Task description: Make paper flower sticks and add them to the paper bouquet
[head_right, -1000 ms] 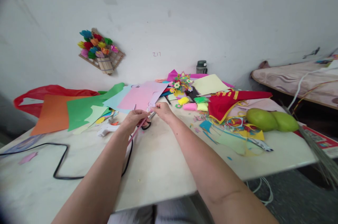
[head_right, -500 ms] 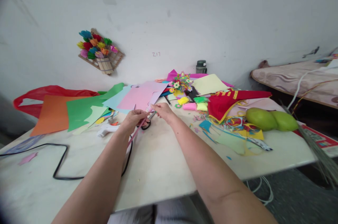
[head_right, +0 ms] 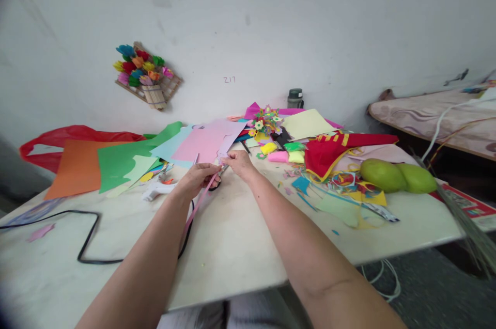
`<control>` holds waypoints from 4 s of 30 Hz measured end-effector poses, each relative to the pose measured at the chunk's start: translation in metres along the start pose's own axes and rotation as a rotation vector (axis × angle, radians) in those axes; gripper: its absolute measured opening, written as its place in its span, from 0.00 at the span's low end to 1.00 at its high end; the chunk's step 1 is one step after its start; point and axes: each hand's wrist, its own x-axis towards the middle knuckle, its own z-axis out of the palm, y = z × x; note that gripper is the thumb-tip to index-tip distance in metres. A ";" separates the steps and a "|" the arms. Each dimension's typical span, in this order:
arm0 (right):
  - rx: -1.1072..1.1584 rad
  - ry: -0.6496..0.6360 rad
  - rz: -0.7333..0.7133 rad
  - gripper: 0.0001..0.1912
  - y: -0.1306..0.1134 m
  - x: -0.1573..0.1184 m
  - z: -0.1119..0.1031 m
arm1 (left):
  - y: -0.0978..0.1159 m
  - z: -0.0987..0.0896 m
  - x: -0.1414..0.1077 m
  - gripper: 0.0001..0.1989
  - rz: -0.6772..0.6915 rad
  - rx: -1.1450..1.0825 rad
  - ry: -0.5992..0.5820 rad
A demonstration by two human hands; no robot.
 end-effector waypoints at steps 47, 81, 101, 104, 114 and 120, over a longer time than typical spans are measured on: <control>0.042 0.271 -0.001 0.21 0.009 0.005 0.007 | -0.013 0.002 0.016 0.14 0.238 -0.231 0.153; -0.516 0.166 -0.463 0.12 0.004 -0.003 0.003 | -0.009 0.001 0.011 0.15 0.124 -0.353 -0.080; -0.511 0.162 -0.395 0.09 0.000 -0.006 0.009 | -0.011 0.000 0.011 0.15 0.088 -0.307 -0.072; -0.529 0.170 -0.403 0.10 -0.001 -0.007 0.009 | -0.011 0.000 0.011 0.15 0.089 -0.305 -0.074; -0.533 0.173 -0.384 0.10 -0.001 -0.008 0.012 | -0.014 -0.001 0.014 0.12 0.060 -0.337 -0.059; -0.494 0.187 -0.381 0.10 0.000 -0.008 0.012 | -0.015 -0.002 0.016 0.10 0.030 -0.382 -0.074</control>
